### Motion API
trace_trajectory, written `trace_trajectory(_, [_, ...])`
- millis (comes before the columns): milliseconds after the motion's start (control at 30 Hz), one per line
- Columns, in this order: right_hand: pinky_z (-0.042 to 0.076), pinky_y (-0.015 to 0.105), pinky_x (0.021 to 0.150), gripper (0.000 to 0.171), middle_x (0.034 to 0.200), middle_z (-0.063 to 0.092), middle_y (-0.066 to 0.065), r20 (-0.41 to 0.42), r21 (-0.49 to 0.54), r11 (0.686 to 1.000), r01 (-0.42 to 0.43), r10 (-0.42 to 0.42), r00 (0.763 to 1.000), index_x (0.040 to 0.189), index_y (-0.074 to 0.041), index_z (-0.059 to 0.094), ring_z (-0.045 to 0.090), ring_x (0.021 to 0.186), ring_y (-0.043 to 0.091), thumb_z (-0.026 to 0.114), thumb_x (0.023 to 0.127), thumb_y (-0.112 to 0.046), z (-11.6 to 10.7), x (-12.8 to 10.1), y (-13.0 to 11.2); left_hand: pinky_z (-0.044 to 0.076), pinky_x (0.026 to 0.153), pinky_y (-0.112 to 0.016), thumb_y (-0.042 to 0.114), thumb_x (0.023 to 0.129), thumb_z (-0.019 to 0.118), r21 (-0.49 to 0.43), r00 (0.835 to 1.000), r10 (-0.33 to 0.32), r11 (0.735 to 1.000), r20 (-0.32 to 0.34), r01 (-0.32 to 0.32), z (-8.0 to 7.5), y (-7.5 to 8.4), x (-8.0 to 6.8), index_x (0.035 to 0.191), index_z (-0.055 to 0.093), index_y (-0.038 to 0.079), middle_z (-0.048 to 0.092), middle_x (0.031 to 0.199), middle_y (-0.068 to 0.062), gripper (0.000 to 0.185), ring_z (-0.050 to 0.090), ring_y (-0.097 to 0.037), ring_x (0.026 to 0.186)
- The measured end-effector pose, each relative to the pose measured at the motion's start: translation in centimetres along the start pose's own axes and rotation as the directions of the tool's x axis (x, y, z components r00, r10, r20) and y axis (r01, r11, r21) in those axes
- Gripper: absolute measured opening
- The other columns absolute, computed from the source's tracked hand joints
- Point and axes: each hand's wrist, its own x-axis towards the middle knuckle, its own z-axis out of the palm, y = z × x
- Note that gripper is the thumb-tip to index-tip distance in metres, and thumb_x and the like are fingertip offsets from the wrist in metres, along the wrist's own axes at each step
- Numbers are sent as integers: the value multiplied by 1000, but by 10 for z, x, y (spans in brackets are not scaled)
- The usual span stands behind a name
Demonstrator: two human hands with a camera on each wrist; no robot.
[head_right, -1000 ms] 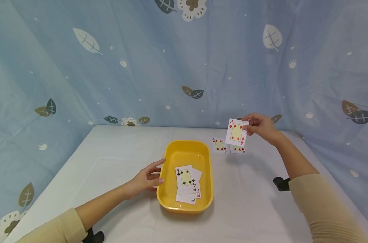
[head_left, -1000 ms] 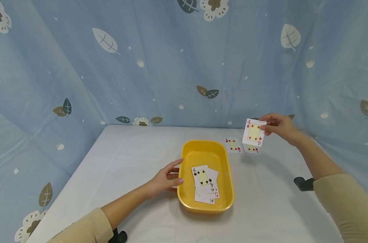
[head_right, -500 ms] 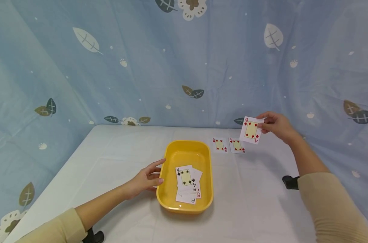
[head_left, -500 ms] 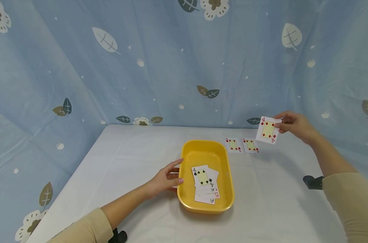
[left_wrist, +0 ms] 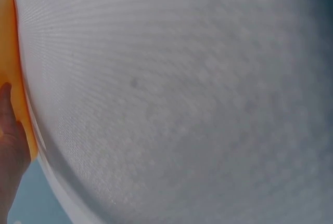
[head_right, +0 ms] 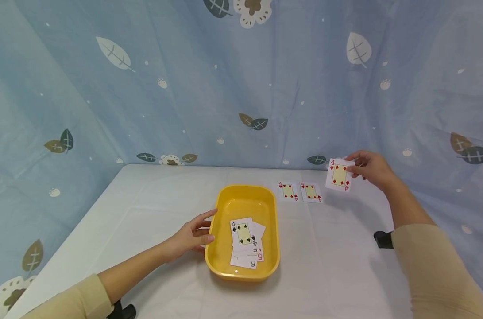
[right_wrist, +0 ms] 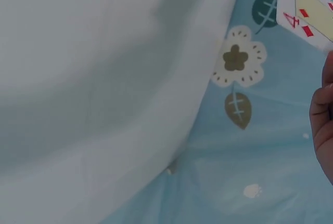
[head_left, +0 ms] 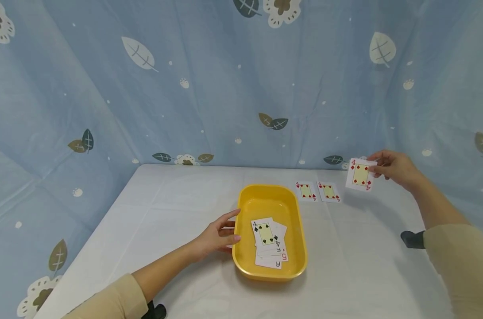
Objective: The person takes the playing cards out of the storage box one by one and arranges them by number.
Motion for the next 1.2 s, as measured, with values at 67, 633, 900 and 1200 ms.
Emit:
trace_trajectory(67, [49,25,57,39,91,59,13,14,-21,1000,6,-6,1000,119,2,54,60,71,17,65,91,-22,2,1,3,55,83,-46,19,88,68,-6,1000,2,1000,1,-2,0,0,0,151,22,18,33,142,-23,78,41,-37,128])
trace_trajectory(633, [51,28,63,30,96,54,20,146,-177,984,-11,37,989,121,-1,52,56,80,31,59,93,-9,28,12,21,56,82,-46,19,89,68,6,1000,1,1000,-10,-1,1,1,-1,151,22,18,34,142,-23,77,42,-37,127])
trace_trajectory(900, [50,28,63,27,92,53,18,119,-150,989,-18,36,992,119,1,51,54,79,28,56,94,-5,40,17,34,55,82,-46,19,89,68,6,1000,5,1000,-8,-5,0,0,-1,151,22,18,34,141,-24,77,42,-37,127])
trace_trajectory(1200, [51,36,63,29,106,50,26,-11,-183,976,-120,120,993,122,-3,49,50,88,35,54,95,-9,60,21,58,55,83,-46,18,90,66,6,1000,0,1000,9,-1,-1,1,0,151,21,18,33,142,-23,76,43,-37,127])
